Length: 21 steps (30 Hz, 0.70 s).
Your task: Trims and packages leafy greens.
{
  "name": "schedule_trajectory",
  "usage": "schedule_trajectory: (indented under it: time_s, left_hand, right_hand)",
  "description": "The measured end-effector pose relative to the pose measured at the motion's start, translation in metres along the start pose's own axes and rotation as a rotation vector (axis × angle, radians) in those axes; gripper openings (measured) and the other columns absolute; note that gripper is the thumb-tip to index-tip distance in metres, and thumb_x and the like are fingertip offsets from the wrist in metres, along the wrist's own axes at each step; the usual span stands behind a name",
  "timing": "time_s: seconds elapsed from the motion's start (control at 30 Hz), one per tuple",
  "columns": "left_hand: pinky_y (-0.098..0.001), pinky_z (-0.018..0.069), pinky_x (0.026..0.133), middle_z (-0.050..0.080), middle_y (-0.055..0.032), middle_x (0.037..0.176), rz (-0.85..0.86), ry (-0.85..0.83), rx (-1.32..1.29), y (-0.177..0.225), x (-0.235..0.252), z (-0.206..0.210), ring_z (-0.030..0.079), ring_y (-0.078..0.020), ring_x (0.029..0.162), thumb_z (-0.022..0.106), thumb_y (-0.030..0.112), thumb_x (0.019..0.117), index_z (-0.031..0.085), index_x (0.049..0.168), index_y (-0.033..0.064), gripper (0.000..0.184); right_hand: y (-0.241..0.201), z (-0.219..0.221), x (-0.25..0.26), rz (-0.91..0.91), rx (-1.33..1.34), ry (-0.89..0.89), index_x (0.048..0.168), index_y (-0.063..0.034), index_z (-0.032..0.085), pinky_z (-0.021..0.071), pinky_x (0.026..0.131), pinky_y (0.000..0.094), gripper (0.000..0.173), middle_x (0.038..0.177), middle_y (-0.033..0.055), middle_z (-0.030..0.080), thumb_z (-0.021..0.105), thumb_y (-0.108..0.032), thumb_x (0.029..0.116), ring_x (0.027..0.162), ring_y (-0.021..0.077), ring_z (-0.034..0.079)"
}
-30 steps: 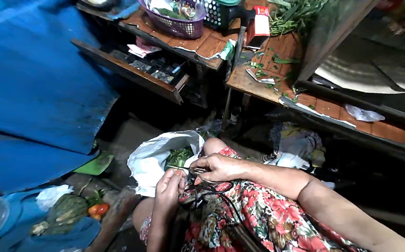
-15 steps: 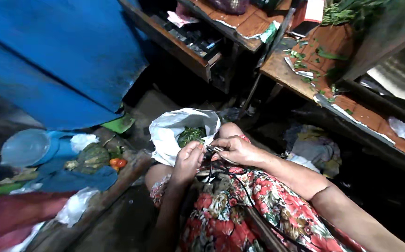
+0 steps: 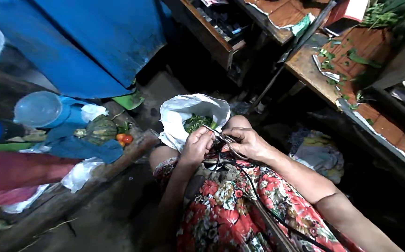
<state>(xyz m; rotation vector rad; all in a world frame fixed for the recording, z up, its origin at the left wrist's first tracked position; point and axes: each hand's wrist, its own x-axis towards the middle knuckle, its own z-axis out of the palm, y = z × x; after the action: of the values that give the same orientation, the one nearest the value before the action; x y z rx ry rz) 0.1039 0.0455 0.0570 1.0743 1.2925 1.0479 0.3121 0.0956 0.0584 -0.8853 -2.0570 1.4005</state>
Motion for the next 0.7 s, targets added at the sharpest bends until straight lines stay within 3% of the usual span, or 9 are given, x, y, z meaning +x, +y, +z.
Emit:
schedule_trajectory:
  time_s: [0.27,0.5,0.57,0.6,0.67,0.7]
  left_hand:
    - [-0.0155,0.0382,0.049,0.045,0.0076,0.057,0.008,-0.036,-0.003,-0.008,0.002,-0.004,0.044,-0.0014,0.049,0.040,0.014,0.1037,0.058,0.082,0.0138,0.028]
    - [-0.0148,0.0389,0.049,0.048,0.0084,0.058,-0.023,0.025,0.007,-0.004,0.002,-0.004,0.044,-0.0004,0.049,0.040,0.012,0.1043,0.059,0.084,0.0131,0.028]
    - [-0.0145,0.0428,0.051,0.053,0.0081,0.063,-0.021,0.074,0.024,-0.003,0.001,-0.008,0.048,-0.0002,0.052,0.041,0.010,0.1058,0.064,0.100,0.0074,0.024]
    - [-0.0149,0.0447,0.052,0.059,0.0064,0.069,-0.002,0.084,0.042,-0.004,0.002,-0.010,0.050,-0.0004,0.053,0.042,0.009,0.1056,0.065,0.114,0.0043,0.025]
    - [-0.0166,0.0490,0.053,0.071,-0.0005,0.089,0.022,0.090,0.105,-0.006,0.005,-0.014,0.058,-0.0015,0.057,0.045,0.012,0.1048,0.050,0.143,0.0023,0.040]
    - [-0.0180,0.0509,0.055,0.072,-0.0044,0.103,0.012,0.088,0.165,-0.005,0.005,-0.016,0.062,-0.0025,0.063,0.046,0.015,0.1045,0.039,0.152,0.0036,0.050]
  right_hand:
    - [0.000,-0.003,0.002,-0.029,-0.059,-0.049,0.120,-0.0011,0.072,0.0565,0.087,0.0274,0.033,0.105,0.0081,0.074,0.072,-0.023,0.0957,0.094,0.0080,0.069]
    - [-0.004,-0.002,0.005,0.039,0.001,0.077,0.121,-0.0019,0.070,0.0580,0.078,0.0260,0.031,0.101,0.0063,0.073,0.074,-0.018,0.0943,0.082,0.0061,0.068]
    - [-0.005,-0.007,0.004,0.055,-0.015,0.126,0.124,-0.0021,0.068,0.0580,0.079,0.0279,0.032,0.108,0.0077,0.071,0.072,-0.017,0.0957,0.087,0.0085,0.067]
    - [-0.004,-0.012,0.003,0.058,-0.045,0.144,0.126,-0.0027,0.067,0.0581,0.084,0.0298,0.033,0.114,0.0085,0.069,0.070,-0.016,0.0970,0.093,0.0105,0.067]
    - [-0.008,-0.027,0.000,0.084,-0.130,0.193,0.132,-0.0039,0.066,0.0547,0.095,0.0374,0.036,0.121,0.0109,0.070,0.066,-0.017,0.0986,0.105,0.0162,0.067]
    - [-0.011,-0.037,-0.002,0.100,-0.175,0.217,0.134,-0.0044,0.064,0.0543,0.097,0.0385,0.037,0.123,0.0116,0.068,0.063,-0.017,0.0996,0.108,0.0176,0.067]
